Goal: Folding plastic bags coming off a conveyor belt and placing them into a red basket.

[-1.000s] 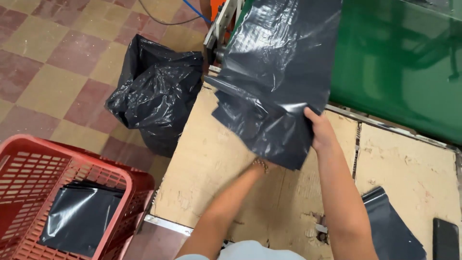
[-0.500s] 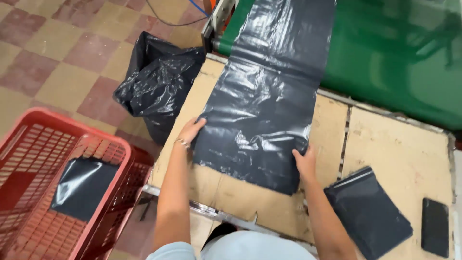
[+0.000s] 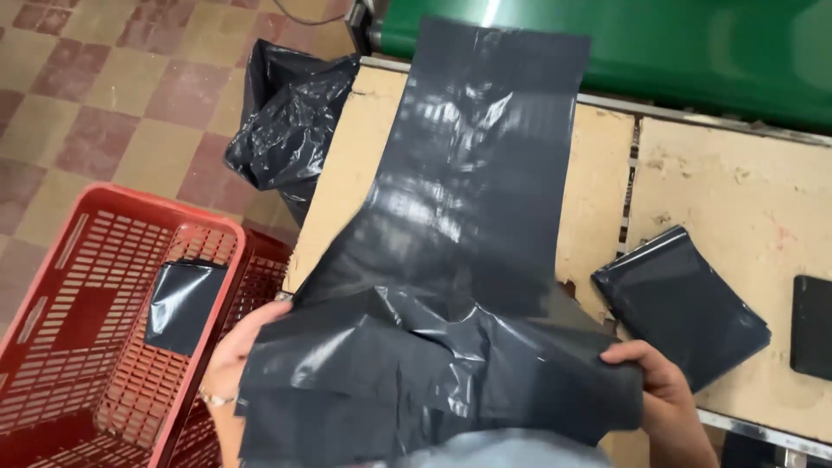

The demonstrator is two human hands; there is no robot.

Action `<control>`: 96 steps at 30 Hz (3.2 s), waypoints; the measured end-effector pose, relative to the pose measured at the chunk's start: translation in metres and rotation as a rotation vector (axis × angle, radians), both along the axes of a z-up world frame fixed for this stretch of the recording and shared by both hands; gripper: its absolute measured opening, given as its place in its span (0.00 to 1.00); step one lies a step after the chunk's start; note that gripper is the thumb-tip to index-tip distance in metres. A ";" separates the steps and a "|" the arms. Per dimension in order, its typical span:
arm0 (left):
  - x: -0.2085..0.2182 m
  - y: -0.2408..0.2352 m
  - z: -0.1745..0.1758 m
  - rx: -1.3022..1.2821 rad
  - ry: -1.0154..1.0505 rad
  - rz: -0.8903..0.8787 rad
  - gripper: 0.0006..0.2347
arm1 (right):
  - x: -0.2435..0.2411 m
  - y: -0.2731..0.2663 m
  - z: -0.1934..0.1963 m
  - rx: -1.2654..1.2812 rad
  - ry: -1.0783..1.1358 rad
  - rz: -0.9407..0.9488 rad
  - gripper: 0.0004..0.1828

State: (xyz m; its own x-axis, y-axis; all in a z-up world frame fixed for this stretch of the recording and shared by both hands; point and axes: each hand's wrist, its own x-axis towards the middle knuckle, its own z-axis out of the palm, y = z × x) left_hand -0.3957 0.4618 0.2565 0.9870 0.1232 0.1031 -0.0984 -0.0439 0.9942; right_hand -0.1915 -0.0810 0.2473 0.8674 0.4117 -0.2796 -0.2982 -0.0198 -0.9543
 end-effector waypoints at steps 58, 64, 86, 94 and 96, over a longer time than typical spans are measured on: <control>0.299 0.040 -0.188 0.451 0.384 0.417 0.32 | 0.109 0.096 -0.158 -1.064 -1.030 0.363 0.13; 0.174 -0.028 -0.165 1.617 -0.026 -0.262 0.35 | 0.089 0.132 -0.127 -1.382 -1.050 0.634 0.46; 0.315 -0.086 -0.191 0.077 0.874 -0.506 0.41 | -0.021 0.108 -0.205 -0.403 0.475 -0.057 0.40; 0.298 -0.102 -0.232 1.237 0.260 -0.032 0.19 | 0.017 0.120 -0.176 -0.137 0.662 -0.314 0.27; 0.298 -0.116 -0.225 1.294 0.239 0.064 0.18 | 0.020 0.118 -0.173 -0.168 0.662 -0.313 0.31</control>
State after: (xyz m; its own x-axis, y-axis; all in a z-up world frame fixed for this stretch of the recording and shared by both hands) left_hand -0.0979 0.3462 0.0312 0.9934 0.1143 0.0060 0.1101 -0.9687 0.2225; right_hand -0.1714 0.0369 0.0741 0.5659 0.0794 -0.8206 -0.8242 0.0310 -0.5654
